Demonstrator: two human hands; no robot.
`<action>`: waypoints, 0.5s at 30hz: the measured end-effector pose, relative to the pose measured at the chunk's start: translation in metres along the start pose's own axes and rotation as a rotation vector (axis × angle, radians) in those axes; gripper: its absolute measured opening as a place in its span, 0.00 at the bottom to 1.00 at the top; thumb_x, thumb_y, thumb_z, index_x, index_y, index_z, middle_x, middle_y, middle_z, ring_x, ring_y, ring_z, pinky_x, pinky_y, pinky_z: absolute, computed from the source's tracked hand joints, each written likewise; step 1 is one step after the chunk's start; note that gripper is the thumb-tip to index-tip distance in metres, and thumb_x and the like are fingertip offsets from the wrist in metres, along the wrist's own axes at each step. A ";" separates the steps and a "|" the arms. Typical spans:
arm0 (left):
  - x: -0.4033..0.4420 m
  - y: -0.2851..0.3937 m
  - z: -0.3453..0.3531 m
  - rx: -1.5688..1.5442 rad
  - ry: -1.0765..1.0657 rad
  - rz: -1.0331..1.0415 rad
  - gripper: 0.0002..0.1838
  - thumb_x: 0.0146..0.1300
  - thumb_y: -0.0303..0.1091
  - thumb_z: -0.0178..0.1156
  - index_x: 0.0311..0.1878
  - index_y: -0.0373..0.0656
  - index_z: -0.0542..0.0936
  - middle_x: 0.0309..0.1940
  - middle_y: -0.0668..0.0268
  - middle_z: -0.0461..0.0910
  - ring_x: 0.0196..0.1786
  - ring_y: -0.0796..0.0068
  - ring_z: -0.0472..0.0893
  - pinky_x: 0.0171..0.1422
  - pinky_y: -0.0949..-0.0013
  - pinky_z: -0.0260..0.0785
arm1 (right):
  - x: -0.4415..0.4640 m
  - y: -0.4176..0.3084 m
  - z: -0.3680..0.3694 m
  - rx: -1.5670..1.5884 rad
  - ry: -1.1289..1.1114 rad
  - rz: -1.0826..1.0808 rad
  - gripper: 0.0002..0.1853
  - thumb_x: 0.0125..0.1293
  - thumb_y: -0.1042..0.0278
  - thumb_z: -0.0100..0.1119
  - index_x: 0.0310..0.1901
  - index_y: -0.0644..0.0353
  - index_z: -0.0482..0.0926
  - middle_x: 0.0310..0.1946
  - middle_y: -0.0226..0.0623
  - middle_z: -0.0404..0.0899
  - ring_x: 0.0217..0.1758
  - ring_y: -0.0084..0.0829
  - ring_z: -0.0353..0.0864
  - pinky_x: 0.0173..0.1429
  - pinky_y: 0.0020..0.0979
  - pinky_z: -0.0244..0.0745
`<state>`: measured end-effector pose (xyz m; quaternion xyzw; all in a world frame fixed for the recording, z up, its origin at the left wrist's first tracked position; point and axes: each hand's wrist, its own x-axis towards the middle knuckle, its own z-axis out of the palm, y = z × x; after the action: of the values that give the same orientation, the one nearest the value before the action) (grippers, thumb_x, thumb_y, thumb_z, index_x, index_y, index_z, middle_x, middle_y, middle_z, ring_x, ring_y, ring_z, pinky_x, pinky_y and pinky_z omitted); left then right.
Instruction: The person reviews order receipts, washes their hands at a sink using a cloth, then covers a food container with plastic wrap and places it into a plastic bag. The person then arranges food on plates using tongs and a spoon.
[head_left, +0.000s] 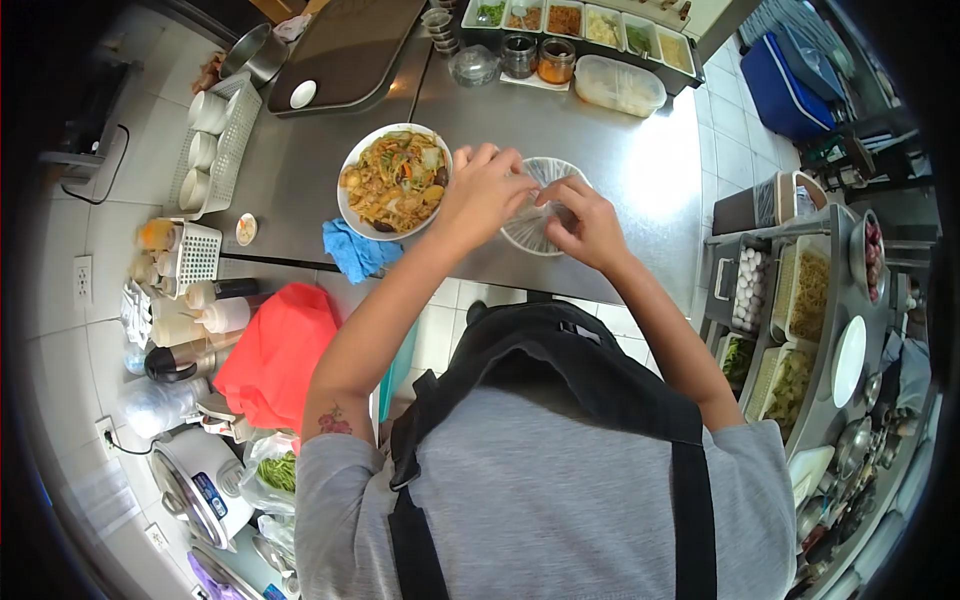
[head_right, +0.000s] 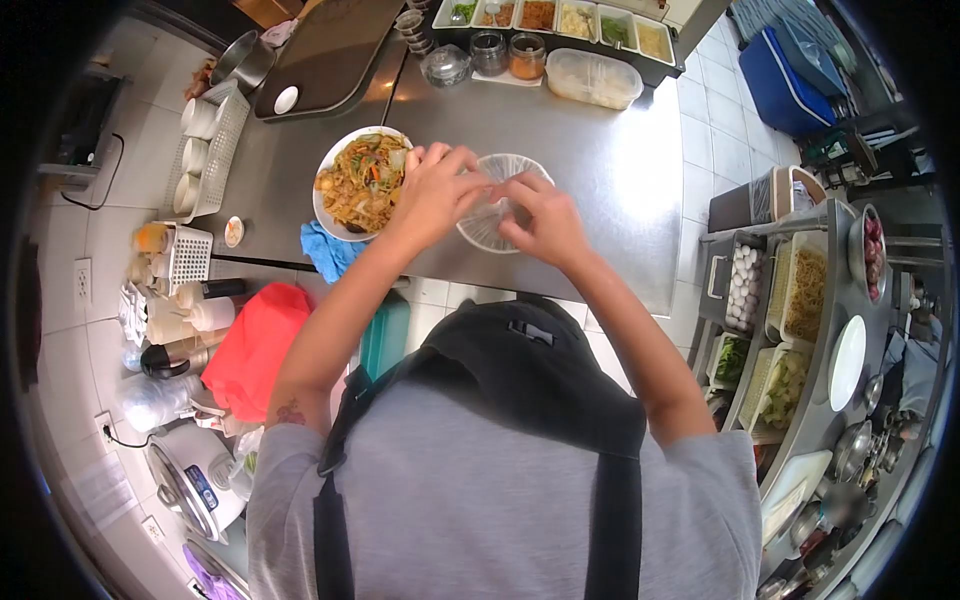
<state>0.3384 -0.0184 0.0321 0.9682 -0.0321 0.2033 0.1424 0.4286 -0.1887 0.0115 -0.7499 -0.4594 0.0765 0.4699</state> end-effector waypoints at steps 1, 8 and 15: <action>-0.001 0.001 0.001 0.007 -0.012 -0.021 0.05 0.53 0.36 0.63 0.34 0.56 0.84 0.35 0.74 0.73 0.46 0.71 0.71 0.53 0.59 0.57 | -0.001 0.001 -0.001 -0.025 -0.023 -0.039 0.07 0.52 0.73 0.64 0.34 0.55 0.79 0.30 0.32 0.78 0.23 0.29 0.76 0.31 0.30 0.73; -0.005 0.001 0.000 0.062 -0.062 -0.142 0.04 0.55 0.35 0.61 0.34 0.53 0.83 0.34 0.71 0.72 0.45 0.67 0.71 0.50 0.59 0.60 | 0.000 0.016 0.008 -0.111 0.098 0.012 0.11 0.50 0.64 0.71 0.32 0.55 0.80 0.27 0.31 0.78 0.26 0.32 0.76 0.34 0.34 0.75; -0.002 0.014 -0.001 -0.393 -0.303 -0.428 0.10 0.55 0.39 0.60 0.27 0.43 0.78 0.20 0.65 0.75 0.25 0.69 0.73 0.31 0.66 0.65 | 0.000 0.012 0.000 -0.274 0.099 -0.212 0.09 0.48 0.66 0.71 0.33 0.50 0.85 0.34 0.25 0.81 0.37 0.33 0.75 0.41 0.33 0.74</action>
<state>0.3343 -0.0315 0.0358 0.9262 0.1129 0.0124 0.3596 0.4359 -0.1898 0.0022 -0.7570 -0.5184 -0.0739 0.3908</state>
